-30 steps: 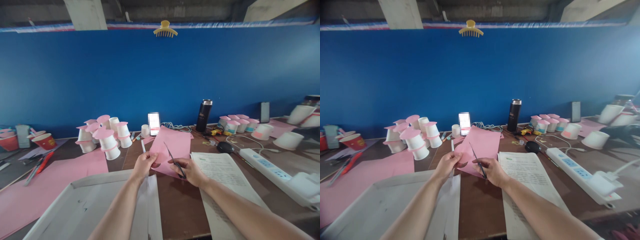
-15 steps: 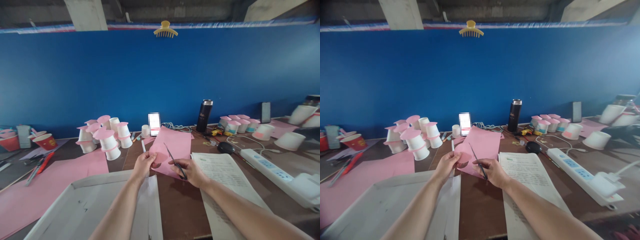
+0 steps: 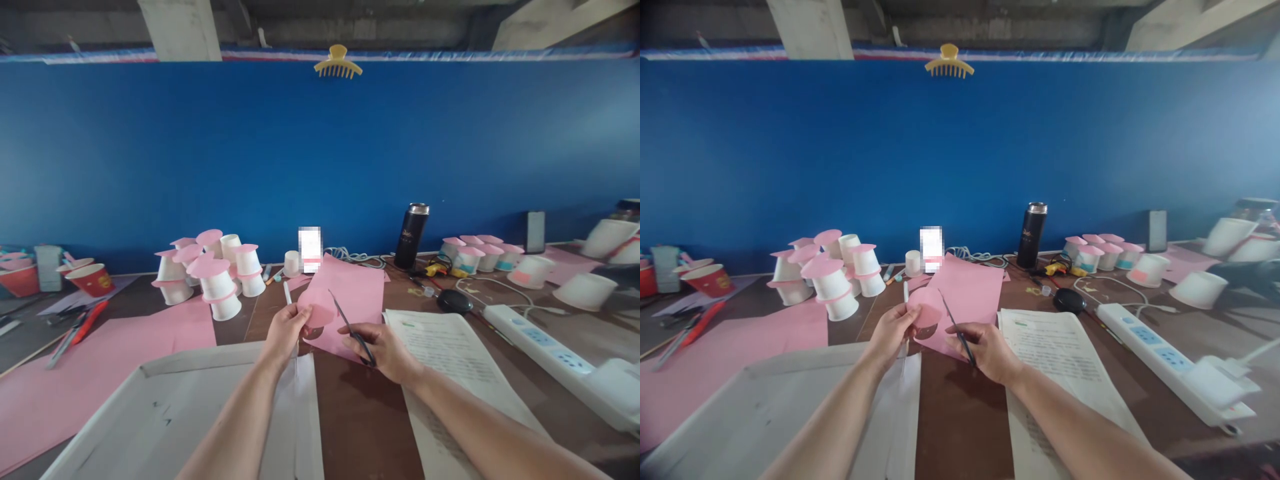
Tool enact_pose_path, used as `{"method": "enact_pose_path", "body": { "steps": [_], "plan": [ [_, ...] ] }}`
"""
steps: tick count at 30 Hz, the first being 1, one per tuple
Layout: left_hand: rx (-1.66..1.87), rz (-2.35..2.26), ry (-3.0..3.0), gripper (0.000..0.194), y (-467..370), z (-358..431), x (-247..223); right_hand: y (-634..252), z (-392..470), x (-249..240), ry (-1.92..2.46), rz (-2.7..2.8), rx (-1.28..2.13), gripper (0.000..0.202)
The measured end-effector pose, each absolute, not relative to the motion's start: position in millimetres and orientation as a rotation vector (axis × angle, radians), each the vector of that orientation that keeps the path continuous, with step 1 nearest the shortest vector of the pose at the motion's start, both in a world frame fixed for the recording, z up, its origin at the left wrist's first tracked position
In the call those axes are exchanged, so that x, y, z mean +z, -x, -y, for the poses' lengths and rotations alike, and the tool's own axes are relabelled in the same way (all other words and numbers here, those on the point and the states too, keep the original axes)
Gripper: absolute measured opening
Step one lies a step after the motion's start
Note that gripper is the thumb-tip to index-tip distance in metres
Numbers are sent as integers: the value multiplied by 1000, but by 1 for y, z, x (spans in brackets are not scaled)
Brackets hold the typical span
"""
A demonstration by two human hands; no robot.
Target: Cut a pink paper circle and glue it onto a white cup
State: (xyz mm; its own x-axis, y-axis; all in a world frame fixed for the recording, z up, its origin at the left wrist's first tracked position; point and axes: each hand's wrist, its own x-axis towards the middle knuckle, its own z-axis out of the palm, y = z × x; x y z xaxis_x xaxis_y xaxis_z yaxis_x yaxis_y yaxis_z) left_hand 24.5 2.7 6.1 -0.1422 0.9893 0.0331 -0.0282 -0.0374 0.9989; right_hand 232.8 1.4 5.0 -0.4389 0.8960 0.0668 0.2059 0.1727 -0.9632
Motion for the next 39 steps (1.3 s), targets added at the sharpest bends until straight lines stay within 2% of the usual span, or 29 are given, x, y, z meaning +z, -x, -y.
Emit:
{"method": "enact_pose_path", "body": {
  "steps": [18,39],
  "plan": [
    [1363,-1278,-1084,35,-25,-2,7,-233,-2,3,1084,1757,1312,53],
    [1424,-1135,-980,38,-23,-7,0,-232,-5,1,1141,1754,1198,45]
  ]
}}
